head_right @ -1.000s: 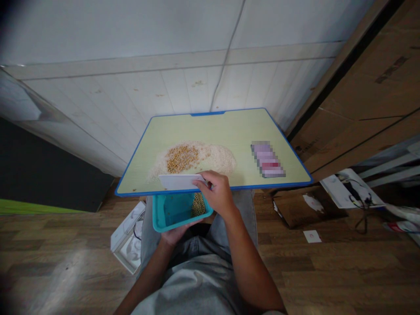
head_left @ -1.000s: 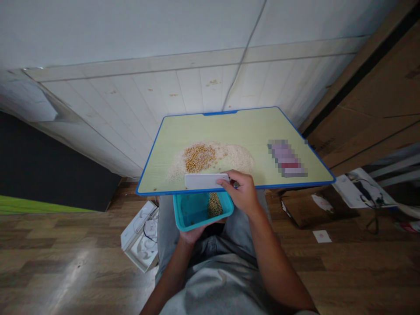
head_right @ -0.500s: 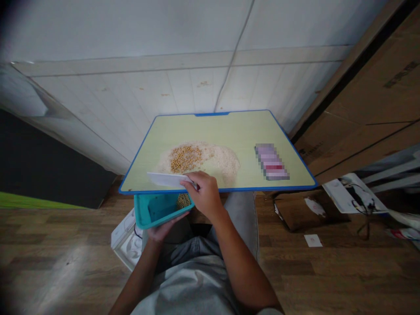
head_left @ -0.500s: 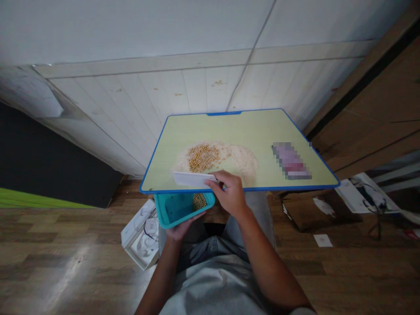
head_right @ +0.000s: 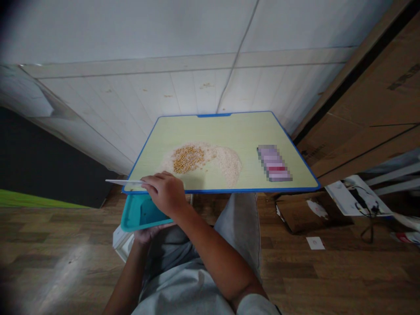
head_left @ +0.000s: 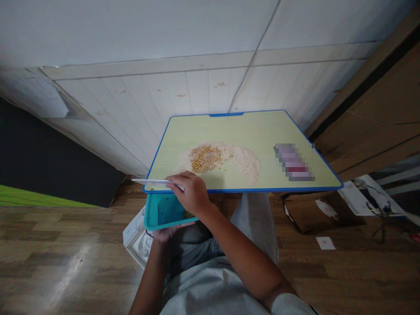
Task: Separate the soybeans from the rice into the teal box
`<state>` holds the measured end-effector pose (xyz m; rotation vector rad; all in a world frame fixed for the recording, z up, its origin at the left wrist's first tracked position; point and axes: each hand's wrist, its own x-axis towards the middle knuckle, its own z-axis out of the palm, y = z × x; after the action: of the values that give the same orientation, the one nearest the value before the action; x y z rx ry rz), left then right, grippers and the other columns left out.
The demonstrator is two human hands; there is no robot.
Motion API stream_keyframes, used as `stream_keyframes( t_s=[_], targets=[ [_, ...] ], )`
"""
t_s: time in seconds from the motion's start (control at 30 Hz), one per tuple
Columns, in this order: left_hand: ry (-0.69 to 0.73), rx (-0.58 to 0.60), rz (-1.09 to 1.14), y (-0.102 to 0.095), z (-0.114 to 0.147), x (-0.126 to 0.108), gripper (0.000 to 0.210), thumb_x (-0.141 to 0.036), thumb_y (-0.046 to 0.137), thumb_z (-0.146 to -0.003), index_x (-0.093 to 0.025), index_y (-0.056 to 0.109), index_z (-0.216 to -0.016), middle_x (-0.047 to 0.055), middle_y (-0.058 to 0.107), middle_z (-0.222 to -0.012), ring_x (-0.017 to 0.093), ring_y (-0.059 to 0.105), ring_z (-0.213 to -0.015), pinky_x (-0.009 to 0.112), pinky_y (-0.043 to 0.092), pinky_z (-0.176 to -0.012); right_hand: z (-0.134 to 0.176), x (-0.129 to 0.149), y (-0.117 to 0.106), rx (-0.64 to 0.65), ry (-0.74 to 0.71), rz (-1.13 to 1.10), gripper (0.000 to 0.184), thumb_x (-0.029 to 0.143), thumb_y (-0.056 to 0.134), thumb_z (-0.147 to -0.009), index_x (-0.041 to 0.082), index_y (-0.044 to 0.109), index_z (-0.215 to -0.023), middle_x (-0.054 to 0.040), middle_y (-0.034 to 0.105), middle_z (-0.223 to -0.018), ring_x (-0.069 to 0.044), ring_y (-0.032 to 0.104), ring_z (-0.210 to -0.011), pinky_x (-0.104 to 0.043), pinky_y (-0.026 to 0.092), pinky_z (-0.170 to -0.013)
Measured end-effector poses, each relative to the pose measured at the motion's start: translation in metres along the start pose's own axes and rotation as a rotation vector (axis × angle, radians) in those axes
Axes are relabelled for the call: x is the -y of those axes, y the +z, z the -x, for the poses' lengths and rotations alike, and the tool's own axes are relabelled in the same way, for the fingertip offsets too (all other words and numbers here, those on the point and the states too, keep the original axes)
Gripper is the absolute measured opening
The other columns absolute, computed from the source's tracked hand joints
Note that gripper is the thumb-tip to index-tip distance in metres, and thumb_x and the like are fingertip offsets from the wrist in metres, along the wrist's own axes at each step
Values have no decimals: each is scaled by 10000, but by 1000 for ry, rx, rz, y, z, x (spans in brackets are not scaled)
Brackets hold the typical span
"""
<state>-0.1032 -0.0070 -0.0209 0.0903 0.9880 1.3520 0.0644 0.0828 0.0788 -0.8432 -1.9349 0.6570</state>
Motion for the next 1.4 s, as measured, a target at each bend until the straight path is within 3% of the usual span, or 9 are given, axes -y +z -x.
stream_keyframes(
  t_s=[0.13, 0.3, 0.5, 0.67, 0.87, 1.1, 1.17, 1.27, 1.4],
  targets=[
    [-40, -102, 13, 11, 6, -6, 609, -538, 291, -1142, -360, 873, -1119, 113, 829, -1394, 647, 578, -1480, 996, 503, -778, 5, -3, -4, 1, -37, -21, 124, 275, 758, -1074, 260, 881, -1077, -68, 897, -1092, -221, 804, -1023, -345, 599, -983],
    [-127, 18, 93, 18, 4, 6, 741, -676, 224, -1111, -330, 878, -1142, 127, 836, -1376, 529, 825, -1080, 843, 651, -681, 24, -5, -31, -187, -33, -43, 153, 268, 729, -1074, 244, 875, -1036, -76, 880, -996, -224, 795, -938, -351, 616, -924],
    [-200, 52, 119, 35, 5, 37, 842, -843, 275, -1032, -272, 838, -1287, 159, 740, -1556, 565, 767, -1230, 888, 641, -794, 51, -8, -80, -546, 114, 26, 209, 322, 724, -1031, 211, 806, -873, -6, 741, -726, -157, 634, -612, -266, 506, -599],
    [-332, 103, 101, 54, 7, 65, 882, -840, 220, -1035, -260, 830, -1300, 149, 672, -1647, 593, 638, -1442, 865, 634, -904, 73, -23, -118, -751, 351, 63, 234, 399, 730, -1003, 202, 790, -892, -11, 745, -757, -167, 638, -640, -271, 536, -619],
    [-367, 250, 116, 67, 6, 86, 920, -803, 167, -1056, -257, 871, -1287, 127, 713, -1590, 595, 557, -1531, 831, 643, -919, 84, -18, -130, -583, 368, 45, 218, 386, 748, -970, 211, 772, -842, 17, 690, -680, -154, 613, -593, -247, 488, -564],
    [-395, 383, 113, 69, 5, 93, 870, -749, 138, -1083, -337, 877, -1286, 48, 719, -1589, 425, 78, -1758, 759, 586, -1104, 76, -1, -105, -412, 264, 47, 295, 358, 698, -961, 223, 673, -700, 25, 648, -618, -133, 592, -557, -235, 431, -554],
    [-387, 376, 110, 69, 6, 92, 889, -746, 114, -1082, -340, 881, -1276, 43, 736, -1563, 433, 119, -1752, 762, 597, -1087, 76, -2, -105, -418, 280, 70, 321, 367, 697, -954, 227, 636, -671, 31, 624, -600, -129, 578, -541, -237, 412, -547],
    [-379, 395, 84, 70, 7, 92, 920, -750, 93, -1078, -315, 873, -1300, 46, 715, -1577, 489, 392, -1673, 769, 626, -1035, 78, -8, -114, -476, 351, 112, 280, 380, 689, -943, 229, 661, -709, 31, 641, -613, -133, 583, -536, -242, 404, -540],
    [-394, 411, 120, 71, 6, 93, 1007, -776, 42, -1060, -264, 884, -1270, 90, 759, -1503, 502, 744, -1344, 758, 663, -961, 83, -20, -133, -603, 440, 184, 229, 411, 690, -920, 225, 735, -795, 38, 639, -601, -148, 574, -532, -255, 419, -548]
  ],
)
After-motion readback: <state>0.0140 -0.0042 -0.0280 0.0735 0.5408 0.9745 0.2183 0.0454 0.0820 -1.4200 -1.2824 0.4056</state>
